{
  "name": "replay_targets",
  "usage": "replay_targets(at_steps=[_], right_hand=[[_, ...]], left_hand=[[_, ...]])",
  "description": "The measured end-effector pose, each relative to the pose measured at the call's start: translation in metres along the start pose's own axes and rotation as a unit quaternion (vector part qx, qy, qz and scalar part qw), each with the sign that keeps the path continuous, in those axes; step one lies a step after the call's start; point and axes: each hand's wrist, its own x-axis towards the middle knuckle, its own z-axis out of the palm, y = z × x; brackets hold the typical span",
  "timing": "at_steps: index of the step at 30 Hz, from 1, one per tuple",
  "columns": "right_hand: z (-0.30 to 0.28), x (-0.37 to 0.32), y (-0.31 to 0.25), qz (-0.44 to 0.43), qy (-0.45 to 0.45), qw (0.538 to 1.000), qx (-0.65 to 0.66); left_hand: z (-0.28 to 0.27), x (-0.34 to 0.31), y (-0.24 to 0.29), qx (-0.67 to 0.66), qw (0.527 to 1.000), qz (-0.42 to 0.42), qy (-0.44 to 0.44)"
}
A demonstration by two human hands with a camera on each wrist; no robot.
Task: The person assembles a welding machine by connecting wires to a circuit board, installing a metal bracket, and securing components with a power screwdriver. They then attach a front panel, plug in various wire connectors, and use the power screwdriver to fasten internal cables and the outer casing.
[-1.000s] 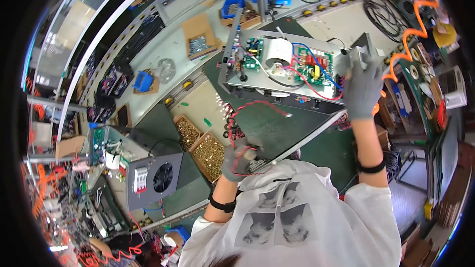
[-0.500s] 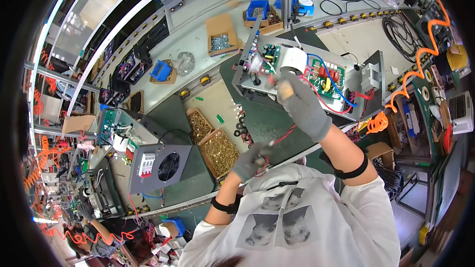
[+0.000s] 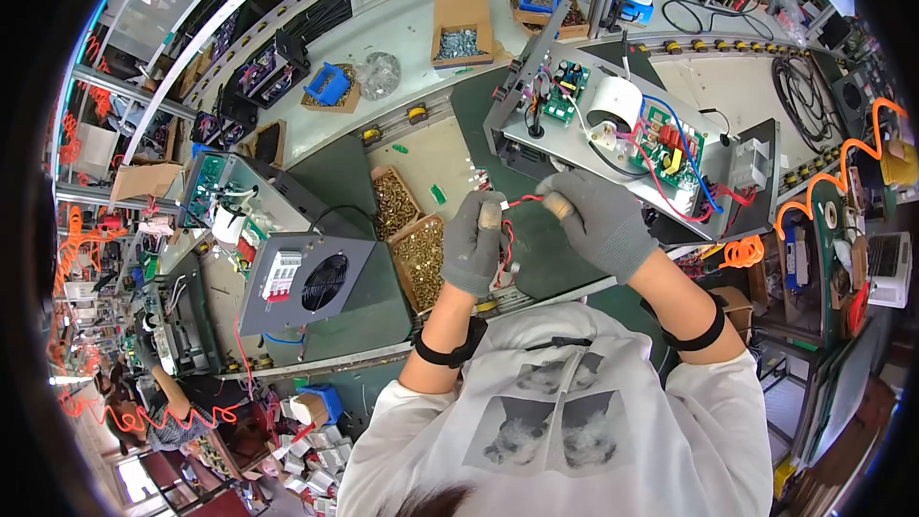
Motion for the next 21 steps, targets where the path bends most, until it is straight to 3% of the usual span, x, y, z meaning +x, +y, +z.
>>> replay_targets(at_steps=[1, 2, 3, 4, 6, 7, 9, 11, 13, 14, 15, 16, 17, 21], right_hand=[[-0.001, 0.002, -0.006, -0.002, 0.003, 1.000, 0.005], [0.001, 0.003, -0.005, -0.002, 0.002, 1.000, 0.002], [0.006, 0.003, -0.001, -0.089, 0.001, 0.993, -0.071], [0.011, 0.004, 0.003, -0.176, -0.001, 0.974, -0.143], [0.016, 0.008, 0.007, -0.200, 0.008, 0.967, -0.161], [0.015, 0.013, 0.007, -0.204, -0.005, 0.968, -0.146], [0.015, 0.022, 0.006, -0.211, -0.023, 0.968, -0.133], [0.016, 0.033, 0.007, -0.133, -0.091, 0.984, -0.080], [0.021, 0.051, 0.026, -0.115, -0.018, 0.984, -0.138], [0.020, 0.066, 0.037, 0.025, -0.050, 0.977, -0.204], [0.020, 0.080, 0.063, 0.032, 0.004, 0.970, -0.240], [0.017, 0.097, 0.080, 0.078, -0.013, 0.963, -0.258], [0.010, 0.115, 0.081, 0.170, -0.107, 0.930, -0.309], [0.024, 0.130, 0.113, 0.181, -0.125, 0.926, -0.308]], left_hand=[[0.001, 0.002, -0.003, -0.002, 1.000, 0.000, 0.000], [0.002, 0.003, -0.008, -0.066, 0.995, -0.060, -0.035], [0.004, 0.003, -0.014, -0.130, 0.982, -0.120, -0.069], [0.005, 0.003, -0.018, -0.134, 0.981, -0.120, -0.067], [0.007, 0.003, -0.028, -0.396, 0.869, -0.272, -0.117], [0.008, 0.007, -0.034, -0.436, 0.839, -0.289, -0.151], [0.012, 0.003, -0.038, -0.451, 0.841, -0.260, -0.151], [0.013, 0.003, -0.031, -0.466, 0.841, -0.232, -0.148], [0.015, 0.004, -0.032, -0.372, 0.882, -0.272, -0.093], [0.016, 0.003, -0.037, -0.378, 0.880, -0.273, -0.089], [0.018, 0.000, -0.047, -0.383, 0.874, -0.285, -0.096], [0.019, -0.002, -0.056, -0.386, 0.867, -0.296, -0.105], [0.020, -0.004, -0.063, -0.389, 0.867, -0.294, -0.102], [0.024, -0.016, -0.084, -0.416, 0.853, -0.295, -0.108]])
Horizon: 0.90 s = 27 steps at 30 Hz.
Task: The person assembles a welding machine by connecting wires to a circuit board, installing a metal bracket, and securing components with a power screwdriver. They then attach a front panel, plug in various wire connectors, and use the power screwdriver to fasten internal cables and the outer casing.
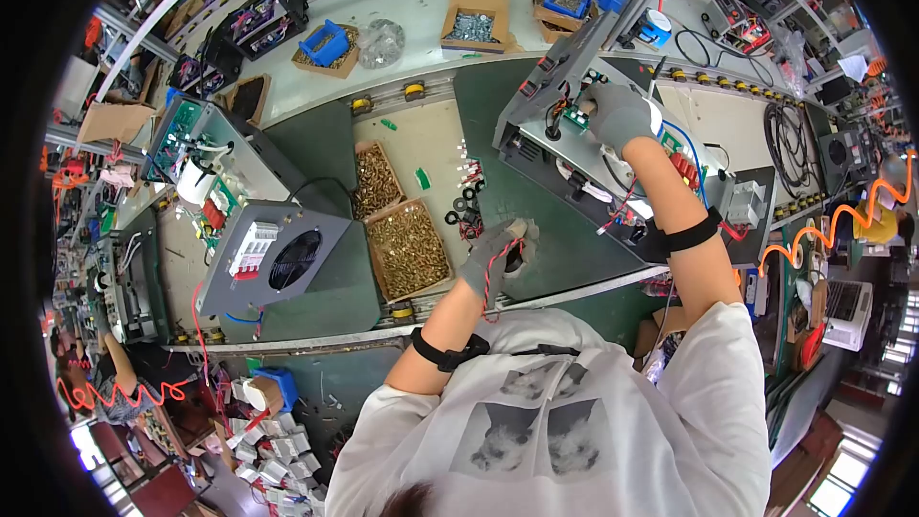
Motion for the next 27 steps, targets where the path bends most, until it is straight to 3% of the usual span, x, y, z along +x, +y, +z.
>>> replay_targets(at_steps=[5, 7, 11, 16, 18, 22, 25, 26, 27], right_hand=[[0.002, 0.003, -0.005, -0.003, 0.005, 1.000, 0.021], [-0.004, 0.002, -0.009, 0.001, -0.002, 1.000, 0.024], [-0.009, -0.001, -0.017, 0.031, -0.030, 0.999, -0.009], [-0.011, -0.002, -0.025, 0.039, -0.027, 0.999, -0.010], [-0.014, 0.001, -0.035, 0.095, -0.071, 0.992, -0.044], [-0.010, 0.003, -0.039, 0.109, -0.071, 0.991, -0.031], [-0.009, -0.002, -0.036, 0.104, -0.078, 0.991, -0.012], [-0.006, -0.016, -0.035, 0.074, -0.040, 0.996, 0.019], [-0.006, -0.032, -0.033, 0.079, -0.034, 0.996, 0.021]], left_hand=[[-0.013, 0.002, -0.006, -0.042, 0.999, -0.012, -0.013], [-0.011, -0.001, 0.000, 0.002, 0.999, -0.012, 0.038], [-0.015, -0.004, 0.000, -0.020, 1.000, -0.001, 0.019], [-0.015, 0.001, -0.003, -0.040, 0.996, -0.006, 0.082], [-0.014, 0.001, -0.001, -0.037, 0.995, -0.004, 0.092], [-0.013, -0.001, 0.001, -0.059, 0.993, -0.007, 0.105], [-0.018, -0.002, 0.000, -0.006, 0.999, 0.014, 0.045], [-0.018, 0.000, 0.000, 0.001, 0.999, 0.013, 0.040], [-0.018, 0.002, 0.000, 0.078, 0.997, 0.004, 0.020]])
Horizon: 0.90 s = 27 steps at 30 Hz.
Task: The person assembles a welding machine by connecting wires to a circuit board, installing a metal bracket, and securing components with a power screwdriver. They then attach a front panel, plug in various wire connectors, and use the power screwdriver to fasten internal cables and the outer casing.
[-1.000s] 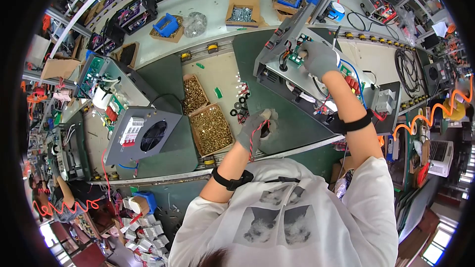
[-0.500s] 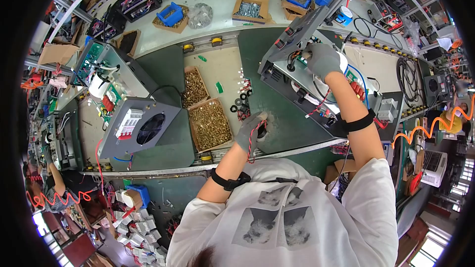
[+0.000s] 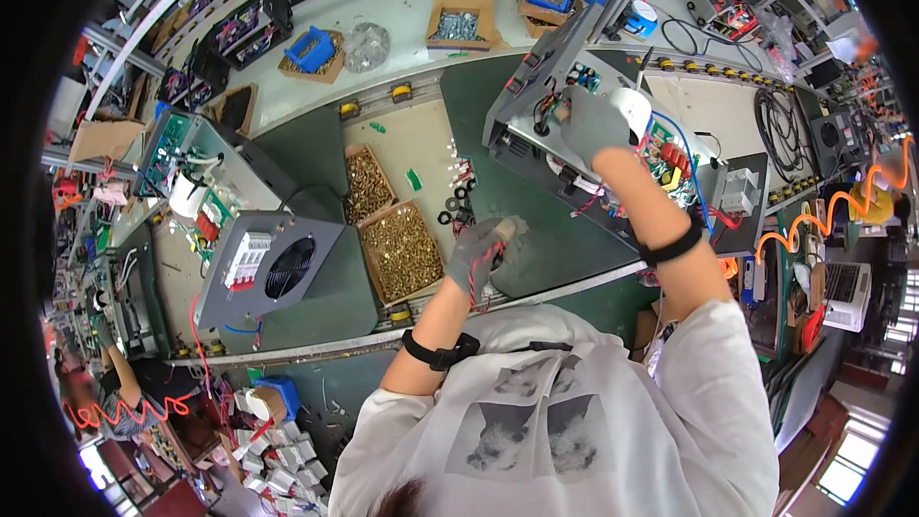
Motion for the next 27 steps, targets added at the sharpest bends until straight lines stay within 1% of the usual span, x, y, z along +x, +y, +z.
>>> replay_targets(at_steps=[1, 2, 3, 4, 5, 6, 7, 8, 9, 10, 11, 12, 13, 14, 15, 16, 18, 19, 20, 21, 22, 23, 24, 25, 26, 27], right_hand=[[0.000, -0.022, 0.004, -0.005, 0.037, 0.991, 0.125], [0.002, -0.044, 0.008, -0.009, 0.073, 0.966, 0.246], [0.004, -0.065, 0.016, -0.004, 0.080, 0.966, 0.246], [0.006, -0.087, 0.027, 0.043, 0.005, 0.922, 0.384], [0.008, -0.108, 0.038, 0.090, -0.068, 0.852, 0.512], [0.011, -0.127, 0.046, 0.133, -0.137, 0.755, 0.627], [0.012, -0.145, 0.046, 0.158, -0.143, 0.689, 0.693], [0.013, -0.160, 0.043, 0.181, -0.145, 0.615, 0.754], [0.013, -0.167, 0.043, 0.178, -0.119, 0.604, 0.768], [0.017, -0.168, 0.043, 0.183, -0.111, 0.602, 0.770], [0.024, -0.166, 0.043, 0.162, -0.053, 0.565, 0.807], [0.031, -0.166, 0.048, 0.141, 0.009, 0.520, 0.842], [0.036, -0.162, 0.050, 0.142, 0.012, 0.480, 0.865], [0.038, -0.159, 0.052, 0.145, 0.014, 0.475, 0.868], [0.039, -0.157, 0.054, 0.144, 0.022, 0.458, 0.877], [0.041, -0.154, 0.055, 0.142, 0.029, 0.442, 0.885], [0.042, -0.153, 0.055, 0.150, 0.035, 0.441, 0.884], [0.038, -0.154, 0.052, 0.144, 0.030, 0.460, 0.876], [0.035, -0.154, 0.050, 0.138, 0.025, 0.479, 0.866], [0.032, -0.154, 0.052, 0.145, 0.021, 0.523, 0.839], [0.028, -0.157, 0.051, 0.146, 0.020, 0.523, 0.840], [0.022, -0.160, 0.049, 0.056, 0.220, 0.741, 0.631], [0.016, -0.162, 0.048, -0.042, 0.389, 0.857, 0.335], [0.012, -0.169, 0.065, -0.136, 0.346, 0.908, 0.196], [0.008, -0.173, 0.072, -0.137, 0.344, 0.908, 0.195], [0.005, -0.178, 0.077, -0.194, 0.234, 0.924, 0.232]], left_hand=[[0.003, 0.002, 0.000, 0.076, 0.997, -0.005, -0.021], [0.012, -0.002, 0.008, 0.079, 0.996, -0.004, -0.027], [0.027, -0.010, 0.021, 0.146, 0.989, -0.004, -0.022], [0.039, -0.014, 0.026, 0.212, 0.977, -0.006, -0.018], [0.044, -0.006, 0.006, 0.214, 0.976, -0.007, -0.026], [0.044, 0.008, -0.027, 0.230, 0.964, 0.119, -0.066], [0.047, 0.016, -0.045, 0.240, 0.934, 0.243, -0.106], [0.054, 0.014, -0.041, 0.242, 0.933, 0.239, -0.118], [0.063, 0.009, -0.036, 0.268, 0.920, 0.180, -0.223], [0.073, 0.003, -0.027, 0.291, 0.893, 0.119, -0.322], [0.087, -0.008, -0.014, 0.341, 0.875, 0.103, -0.329], [0.093, -0.008, -0.020, 0.348, 0.869, 0.098, -0.339], [0.096, -0.009, -0.022, 0.325, 0.888, 0.072, -0.318], [0.097, -0.011, -0.022, 0.301, 0.906, 0.045, -0.295], [0.096, -0.013, -0.020, 0.311, 0.915, 0.015, -0.256], [0.097, -0.016, -0.014, 0.315, 0.914, 0.010, -0.257], [0.097, -0.020, -0.006, 0.265, 0.933, 0.078, -0.230], [0.098, -0.020, -0.003, 0.267, 0.933, 0.073, -0.231], [0.098, -0.021, 0.001, 0.297, 0.927, 0.073, -0.215], [0.098, -0.022, 0.002, 0.327, 0.921, 0.073, -0.199], [0.097, -0.021, -0.001, 0.328, 0.921, 0.072, -0.199], [0.095, -0.020, -0.006, 0.397, 0.897, 0.144, -0.134], [0.094, -0.019, -0.008, 0.460, 0.859, 0.215, -0.067], [0.094, -0.019, -0.003, 0.459, 0.859, 0.215, -0.066], [0.095, -0.021, 0.006, 0.423, 0.878, 0.205, -0.090], [0.094, -0.022, 0.011, 0.386, 0.895, 0.193, -0.115]])
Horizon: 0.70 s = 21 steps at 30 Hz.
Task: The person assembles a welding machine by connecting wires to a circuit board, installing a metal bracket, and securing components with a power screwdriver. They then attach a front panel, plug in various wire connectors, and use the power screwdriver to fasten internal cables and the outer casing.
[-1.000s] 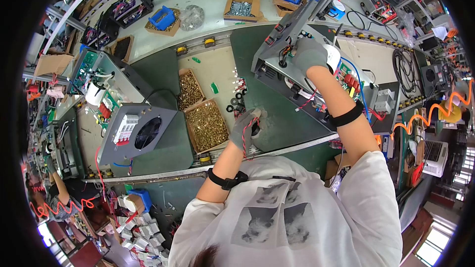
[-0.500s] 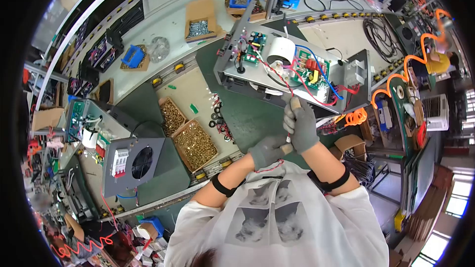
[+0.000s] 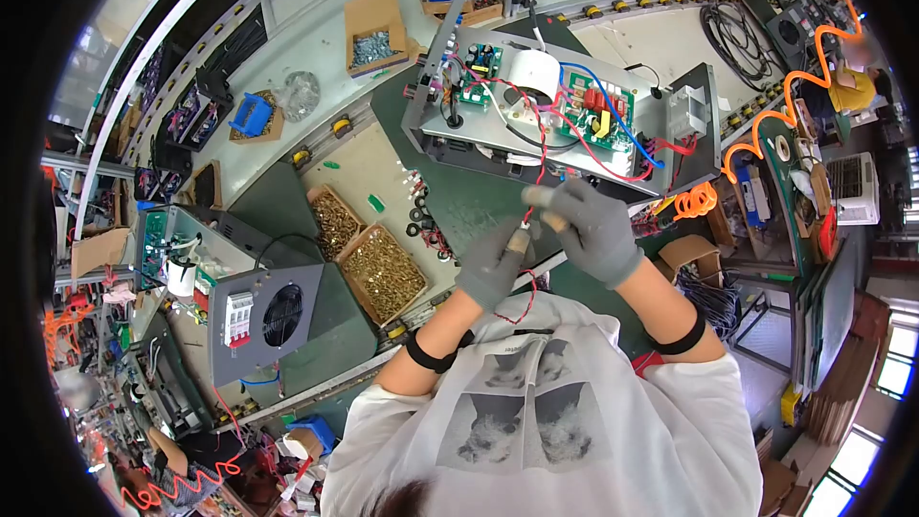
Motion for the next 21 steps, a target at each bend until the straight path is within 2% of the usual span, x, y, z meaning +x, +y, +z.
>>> replay_targets(at_steps=[1, 2, 3, 4, 5, 6, 7, 9, 10, 13, 15, 16, 17, 18, 20, 21], right_hand=[[-0.005, -0.003, 0.001, -0.013, -0.110, 0.992, 0.065], [-0.007, -0.005, 0.005, -0.031, -0.133, 0.990, 0.032], [-0.002, -0.009, 0.006, -0.030, -0.133, 0.990, 0.030], [0.006, -0.015, 0.007, 0.072, -0.066, 0.975, 0.200], [0.011, -0.020, 0.009, 0.172, 0.005, 0.916, 0.362], [0.011, -0.021, 0.011, 0.217, -0.011, 0.879, 0.424], [0.008, -0.019, 0.012, 0.218, -0.009, 0.880, 0.422], [0.001, -0.011, 0.012, 0.268, -0.187, 0.841, 0.430], [-0.004, -0.007, 0.012, 0.270, -0.187, 0.841, 0.430], [-0.017, 0.008, 0.018, 0.198, -0.285, 0.895, 0.280], [-0.015, 0.010, 0.023, 0.176, -0.297, 0.909, 0.232], [-0.010, 0.009, 0.026, 0.082, -0.244, 0.943, 0.209], [-0.008, 0.009, 0.026, -0.014, -0.188, 0.965, 0.185], [-0.010, 0.010, 0.024, -0.014, -0.190, 0.964, 0.185], [-0.021, 0.016, 0.013, 0.116, -0.232, 0.951, 0.171], [-0.019, 0.015, 0.014, 0.116, -0.235, 0.950, 0.171]], left_hand=[[-0.002, -0.001, -0.001, -0.002, 1.000, 0.000, -0.002], [-0.003, 0.000, -0.001, -0.180, 0.980, -0.036, -0.075], [-0.005, 0.002, -0.002, -0.350, 0.923, -0.071, -0.145], [-0.006, 0.003, -0.005, -0.351, 0.922, -0.069, -0.147], [-0.007, 0.005, -0.009, -0.444, 0.869, -0.086, -0.203], [-0.006, 0.006, -0.012, -0.529, 0.802, -0.102, -0.257], [-0.004, 0.007, -0.014, -0.529, 0.801, -0.102, -0.259], [-0.002, 0.011, -0.017, -0.549, 0.774, -0.142, -0.281], [-0.002, 0.012, -0.022, -0.549, 0.774, -0.143, -0.282], [-0.003, 0.020, -0.029, -0.554, 0.750, -0.197, -0.302], [-0.005, 0.023, -0.021, -0.534, 0.764, -0.218, -0.289], [-0.006, 0.025, -0.019, -0.536, 0.763, -0.218, -0.289], [-0.006, 0.028, -0.017, -0.510, 0.785, -0.210, -0.282], [-0.006, 0.030, -0.017, -0.484, 0.806, -0.202, -0.274], [-0.005, 0.036, -0.017, -0.486, 0.804, -0.229, -0.256], [-0.004, 0.037, -0.016, -0.484, 0.802, -0.254, -0.239]])
